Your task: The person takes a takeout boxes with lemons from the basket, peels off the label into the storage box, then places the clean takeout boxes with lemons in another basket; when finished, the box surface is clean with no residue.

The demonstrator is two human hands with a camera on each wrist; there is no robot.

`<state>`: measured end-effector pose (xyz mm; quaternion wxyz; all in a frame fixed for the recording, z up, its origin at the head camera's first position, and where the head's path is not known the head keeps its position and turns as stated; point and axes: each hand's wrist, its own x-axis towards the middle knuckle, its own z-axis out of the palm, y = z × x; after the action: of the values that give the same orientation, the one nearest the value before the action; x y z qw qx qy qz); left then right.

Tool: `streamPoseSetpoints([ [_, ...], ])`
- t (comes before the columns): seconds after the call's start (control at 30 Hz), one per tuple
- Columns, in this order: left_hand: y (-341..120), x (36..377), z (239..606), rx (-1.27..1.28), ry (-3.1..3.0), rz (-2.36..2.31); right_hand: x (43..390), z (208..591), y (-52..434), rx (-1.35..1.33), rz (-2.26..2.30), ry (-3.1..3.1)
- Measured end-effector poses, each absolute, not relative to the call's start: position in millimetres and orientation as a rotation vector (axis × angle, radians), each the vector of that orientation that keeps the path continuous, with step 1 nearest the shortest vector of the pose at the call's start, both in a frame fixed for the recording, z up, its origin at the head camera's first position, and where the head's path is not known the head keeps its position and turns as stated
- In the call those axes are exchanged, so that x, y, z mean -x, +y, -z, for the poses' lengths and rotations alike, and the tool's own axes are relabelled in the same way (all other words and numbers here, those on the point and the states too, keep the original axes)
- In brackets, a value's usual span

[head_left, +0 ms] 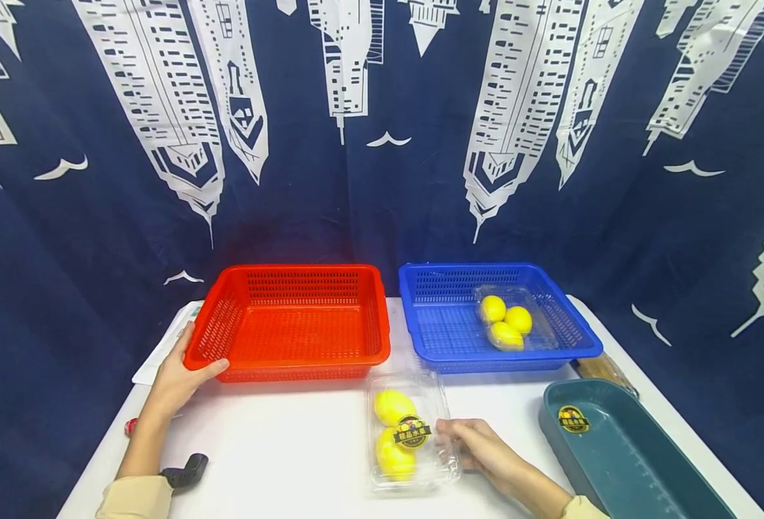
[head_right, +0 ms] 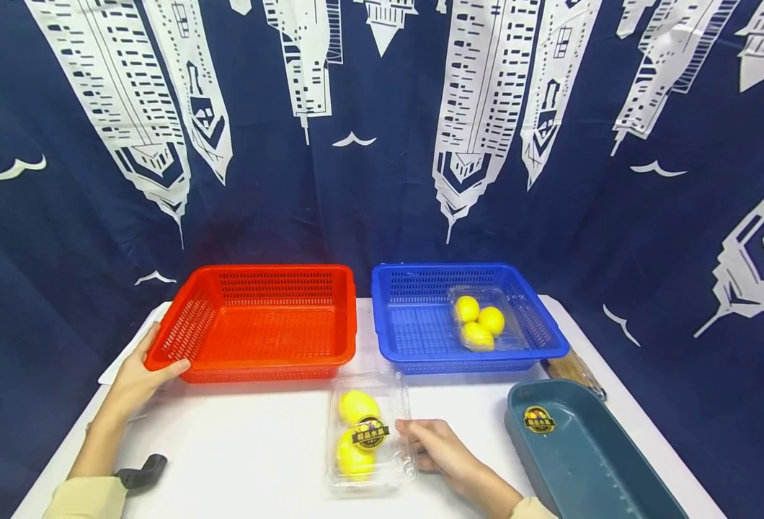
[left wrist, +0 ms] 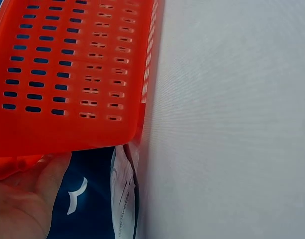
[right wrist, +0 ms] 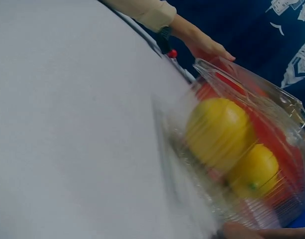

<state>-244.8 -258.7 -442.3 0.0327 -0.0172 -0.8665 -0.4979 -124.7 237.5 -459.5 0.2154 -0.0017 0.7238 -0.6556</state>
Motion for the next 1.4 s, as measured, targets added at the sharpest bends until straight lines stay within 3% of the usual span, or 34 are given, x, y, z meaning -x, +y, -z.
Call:
streamPoseSetpoints([
  [1.4,-256.4,238.7,442.5,-0.005,-2.649,1.516,118.1,460.0,244.7,-0.002,1.734,2.065],
])
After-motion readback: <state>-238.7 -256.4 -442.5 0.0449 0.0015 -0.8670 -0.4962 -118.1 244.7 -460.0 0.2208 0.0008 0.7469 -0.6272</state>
